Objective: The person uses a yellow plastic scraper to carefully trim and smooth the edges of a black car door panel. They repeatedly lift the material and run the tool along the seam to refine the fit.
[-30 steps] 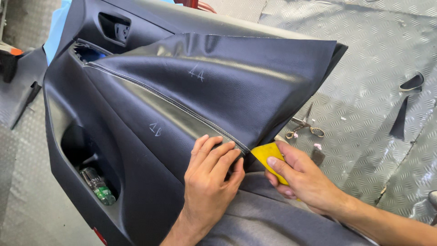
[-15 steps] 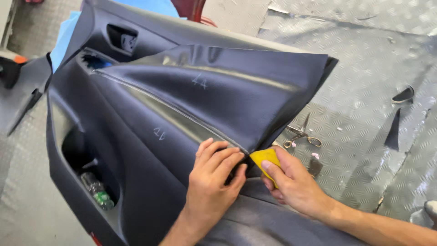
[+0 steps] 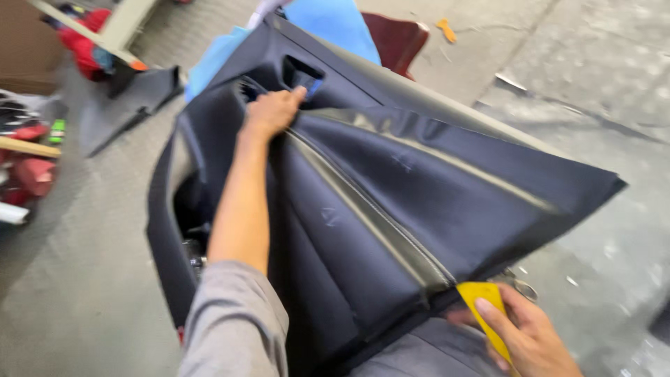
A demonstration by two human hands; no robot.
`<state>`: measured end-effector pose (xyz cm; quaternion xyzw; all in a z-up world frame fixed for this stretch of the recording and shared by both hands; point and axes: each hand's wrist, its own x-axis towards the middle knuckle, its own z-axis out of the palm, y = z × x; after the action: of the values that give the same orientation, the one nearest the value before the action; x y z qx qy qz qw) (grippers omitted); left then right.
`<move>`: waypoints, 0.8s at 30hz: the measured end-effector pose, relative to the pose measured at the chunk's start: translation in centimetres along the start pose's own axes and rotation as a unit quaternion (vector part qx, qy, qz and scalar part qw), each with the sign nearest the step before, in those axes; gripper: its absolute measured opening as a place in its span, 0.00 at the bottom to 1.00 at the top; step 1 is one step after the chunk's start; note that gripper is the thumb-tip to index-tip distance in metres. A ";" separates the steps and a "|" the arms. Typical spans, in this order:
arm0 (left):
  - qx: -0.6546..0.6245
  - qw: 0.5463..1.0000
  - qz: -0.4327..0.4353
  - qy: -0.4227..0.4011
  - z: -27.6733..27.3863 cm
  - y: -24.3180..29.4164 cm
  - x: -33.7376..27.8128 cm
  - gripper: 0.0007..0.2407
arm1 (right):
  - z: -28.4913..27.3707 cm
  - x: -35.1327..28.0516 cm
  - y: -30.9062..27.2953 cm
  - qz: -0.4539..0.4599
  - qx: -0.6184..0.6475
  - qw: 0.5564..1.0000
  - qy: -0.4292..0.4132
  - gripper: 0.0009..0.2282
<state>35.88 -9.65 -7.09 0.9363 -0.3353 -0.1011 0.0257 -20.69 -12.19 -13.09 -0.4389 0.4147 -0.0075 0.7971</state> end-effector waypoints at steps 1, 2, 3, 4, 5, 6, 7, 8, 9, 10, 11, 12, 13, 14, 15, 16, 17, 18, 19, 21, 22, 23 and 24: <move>0.022 0.998 -0.030 -0.047 0.3 -0.2 0.5 0.34 | 0.2 -0.3 -0.2 0.000 0.014 1.000 -0.005 0.14; 0.028 0.998 -0.025 -0.045 0.2 -0.6 0.7 0.35 | 0.2 -0.3 -0.7 0.002 0.028 1.000 -0.008 0.14; 0.032 0.998 -0.020 -0.043 0.1 -0.9 0.7 0.36 | 0.1 -0.5 -1.3 0.004 0.043 0.999 -0.011 0.14; 0.021 0.999 -0.015 -0.035 -0.2 -0.9 0.5 0.36 | 0.3 -1.0 -1.6 -0.004 0.055 0.998 -0.023 0.14; 0.010 0.999 -0.011 -0.028 -0.8 -0.8 0.2 0.35 | 0.4 -1.6 -2.0 -0.013 0.068 0.997 -0.034 0.13; 0.013 0.999 -0.007 -0.031 -1.6 -0.3 0.1 0.35 | 0.6 -2.1 -2.3 -0.026 0.084 0.995 -0.043 0.13; 0.016 0.999 -0.003 -0.034 -2.3 0.3 -0.2 0.34 | 0.6 -2.8 -2.6 -0.027 0.056 0.997 -0.049 0.13; 0.005 1.000 0.004 -0.026 -2.7 0.7 -1.1 0.32 | 0.2 -3.8 -2.7 -0.024 0.027 0.998 -0.059 0.13; -0.005 1.000 0.010 -0.018 -3.0 1.1 -2.2 0.31 | -0.2 -4.7 -2.6 -0.022 -0.002 0.997 -0.069 0.13; -0.018 1.000 0.003 -0.022 -3.4 1.5 -3.0 0.29 | -0.2 -5.2 -2.8 -0.023 -0.006 0.996 -0.082 0.12; -0.031 0.999 -0.003 -0.026 -3.6 1.8 -3.6 0.28 | -0.2 -5.9 -3.0 -0.024 -0.011 0.995 -0.095 0.11; -0.042 0.999 -0.011 -0.028 -3.6 2.3 -4.3 0.26 | -0.2 -6.3 -3.0 -0.026 -0.015 0.994 -0.110 0.10; -0.038 0.999 -0.005 -0.021 -3.4 2.8 -4.8 0.26 | -0.4 -6.7 -3.0 -0.004 -0.036 0.993 -0.114 0.10; -0.034 0.999 0.001 -0.012 -3.2 3.3 -5.2 0.25 | -0.7 -6.9 -3.2 0.018 -0.056 0.991 -0.120 0.10; -0.030 1.000 0.008 -0.003 -3.0 3.8 -5.3 0.25 | -1.0 -6.9 -3.2 0.040 -0.076 0.988 -0.125 0.10; -0.014 1.000 0.017 0.001 -2.6 4.2 -5.5 0.26 | -1.2 -7.0 -3.2 0.054 -0.068 0.989 -0.116 0.10; 0.001 1.000 0.027 0.004 -2.3 4.5 -5.6 0.27 | -1.3 -6.9 -3.0 0.068 -0.060 0.990 -0.107 0.11; 0.015 0.999 0.035 0.009 -2.0 4.7 -5.5 0.28 | -1.5 -6.9 -2.9 0.082 -0.055 0.990 -0.099 0.12; 0.003 1.000 0.024 0.002 -1.7 4.9 -5.6 0.28 | -1.5 -7.0 -2.7 0.055 -0.039 0.993 -0.100 0.11; -0.026 1.000 0.004 -0.001 -1.9 5.1 -5.6 0.28 | -1.7 -7.0 -2.4 -0.014 -0.014 0.995 -0.101 0.11; -0.024 1.000 0.007 0.005 -2.1 5.4 -5.5 0.28 | -1.9 -7.1 -2.8 -0.021 -0.019 0.996 -0.086 0.11; -0.021 1.000 0.011 0.010 -2.6 5.6 -5.3 0.28 | -2.2 -7.1 -3.3 -0.028 -0.024 0.997 -0.072 0.11; -0.017 1.000 0.019 0.014 -3.0 6.0 -4.8 0.28 | -2.3 -7.1 -3.7 -0.035 -0.025 0.998 -0.053 0.12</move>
<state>29.12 -11.27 -2.66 0.9305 -0.3510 -0.0935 0.0477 -25.56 -13.38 -6.50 -0.4730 0.3560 -0.0013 0.8060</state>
